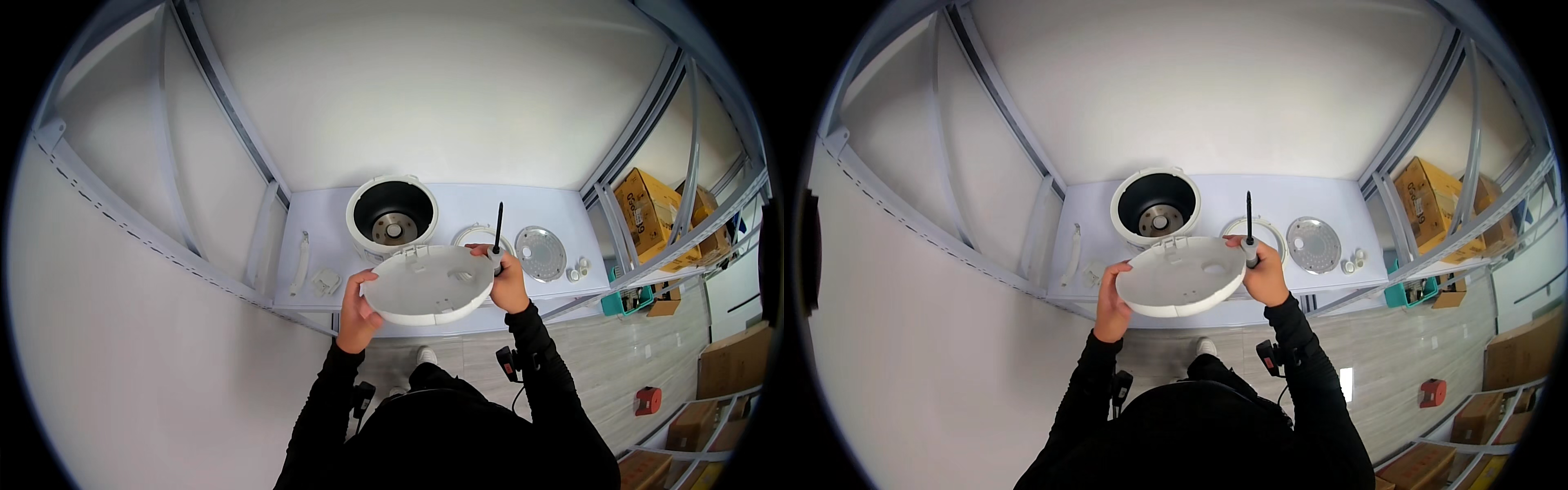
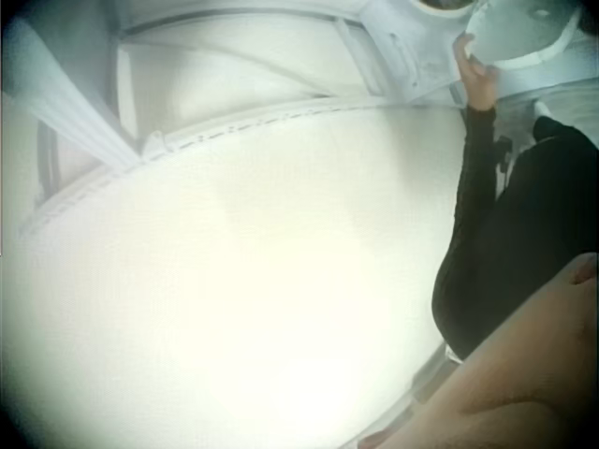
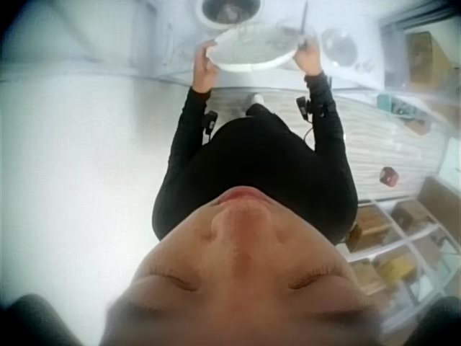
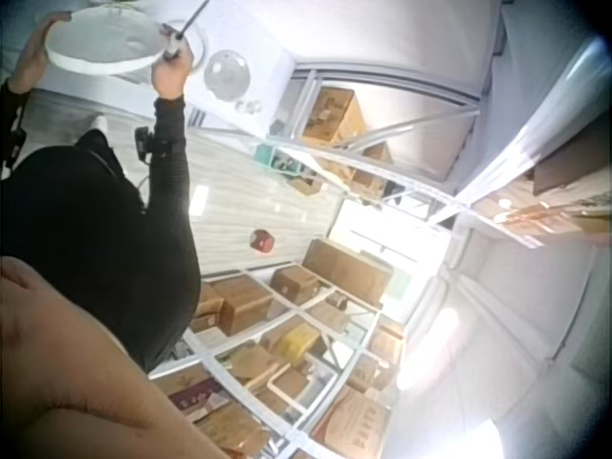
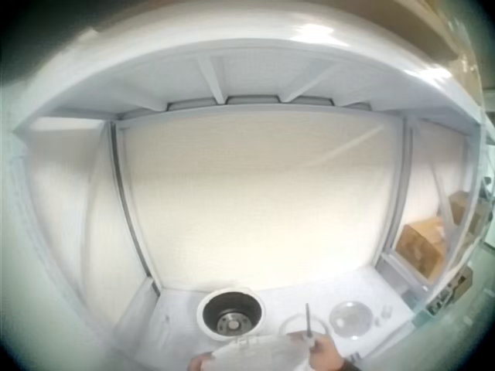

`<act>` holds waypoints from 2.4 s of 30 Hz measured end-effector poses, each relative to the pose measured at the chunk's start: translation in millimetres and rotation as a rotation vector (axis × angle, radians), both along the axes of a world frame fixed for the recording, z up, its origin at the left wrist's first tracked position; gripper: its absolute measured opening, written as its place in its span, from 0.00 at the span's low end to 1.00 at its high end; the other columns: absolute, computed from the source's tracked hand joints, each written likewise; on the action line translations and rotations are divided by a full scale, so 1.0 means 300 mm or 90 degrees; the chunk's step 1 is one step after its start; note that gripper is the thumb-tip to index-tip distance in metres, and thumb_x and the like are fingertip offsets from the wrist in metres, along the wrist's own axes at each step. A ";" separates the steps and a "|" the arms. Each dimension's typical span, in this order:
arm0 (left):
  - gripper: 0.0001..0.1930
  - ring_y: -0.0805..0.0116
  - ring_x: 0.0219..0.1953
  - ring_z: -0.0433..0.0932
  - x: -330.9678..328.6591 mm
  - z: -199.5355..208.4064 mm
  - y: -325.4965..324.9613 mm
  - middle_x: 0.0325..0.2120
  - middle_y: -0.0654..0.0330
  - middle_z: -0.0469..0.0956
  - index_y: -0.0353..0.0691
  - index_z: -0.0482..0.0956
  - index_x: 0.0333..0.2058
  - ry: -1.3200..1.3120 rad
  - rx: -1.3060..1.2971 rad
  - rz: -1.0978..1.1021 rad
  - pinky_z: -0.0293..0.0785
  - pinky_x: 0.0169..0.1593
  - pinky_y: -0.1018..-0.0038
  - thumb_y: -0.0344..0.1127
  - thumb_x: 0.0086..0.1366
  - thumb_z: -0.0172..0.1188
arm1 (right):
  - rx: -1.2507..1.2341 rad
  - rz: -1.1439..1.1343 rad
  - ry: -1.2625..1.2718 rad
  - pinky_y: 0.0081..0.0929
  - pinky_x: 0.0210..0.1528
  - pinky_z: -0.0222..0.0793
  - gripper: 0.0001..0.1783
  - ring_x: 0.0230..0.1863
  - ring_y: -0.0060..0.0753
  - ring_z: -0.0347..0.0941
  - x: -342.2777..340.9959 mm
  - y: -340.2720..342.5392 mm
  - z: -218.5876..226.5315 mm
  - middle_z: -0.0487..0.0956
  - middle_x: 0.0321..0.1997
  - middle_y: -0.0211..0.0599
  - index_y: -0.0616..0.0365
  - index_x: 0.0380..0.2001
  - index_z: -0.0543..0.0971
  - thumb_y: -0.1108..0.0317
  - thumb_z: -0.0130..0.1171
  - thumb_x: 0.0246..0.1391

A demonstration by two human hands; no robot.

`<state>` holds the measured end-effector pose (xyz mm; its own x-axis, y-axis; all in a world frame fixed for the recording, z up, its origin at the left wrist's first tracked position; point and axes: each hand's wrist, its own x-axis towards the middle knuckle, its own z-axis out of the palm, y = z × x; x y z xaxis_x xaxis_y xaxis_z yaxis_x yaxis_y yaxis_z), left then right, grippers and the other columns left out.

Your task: The person uses a screwdriver to remove and reattach screws on a white plastic lid and a cylindrical container. They repeatedly lift, rotate, and align the lid with the container while tightening and loosening fasteners.

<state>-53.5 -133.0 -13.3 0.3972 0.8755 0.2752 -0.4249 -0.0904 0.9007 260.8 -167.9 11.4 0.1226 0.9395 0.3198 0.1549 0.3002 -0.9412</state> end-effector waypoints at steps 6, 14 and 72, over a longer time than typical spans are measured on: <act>0.43 0.65 0.62 0.69 0.016 0.020 0.023 0.58 0.57 0.68 0.38 0.61 0.63 -0.043 -0.001 0.004 0.67 0.65 0.65 0.48 0.57 0.77 | 0.010 -0.020 -0.035 0.29 0.52 0.76 0.17 0.48 0.29 0.80 -0.009 0.033 0.039 0.84 0.49 0.38 0.61 0.49 0.80 0.78 0.65 0.55; 0.28 0.68 0.52 0.79 0.071 0.012 0.086 0.51 0.55 0.76 0.36 0.63 0.58 0.036 -0.040 0.129 0.78 0.54 0.73 0.18 0.61 0.65 | -0.073 0.011 0.083 0.21 0.32 0.77 0.22 0.32 0.20 0.77 -0.018 0.103 0.087 0.82 0.41 0.32 0.61 0.54 0.78 0.80 0.62 0.54; 0.38 0.43 0.65 0.67 0.132 -0.052 0.348 0.64 0.37 0.64 0.23 0.66 0.63 0.475 0.083 0.478 0.66 0.66 0.58 0.51 0.67 0.63 | -0.164 -0.017 -0.009 0.24 0.26 0.70 0.28 0.24 0.21 0.71 -0.032 0.485 -0.083 0.73 0.40 0.33 0.65 0.55 0.77 0.59 0.72 0.58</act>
<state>-13.8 -28.6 -28.8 -0.1248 0.9474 0.2947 0.4348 -0.2147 0.8745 251.3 -22.3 -13.6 0.1451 0.9868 0.0721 0.1731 0.0464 -0.9838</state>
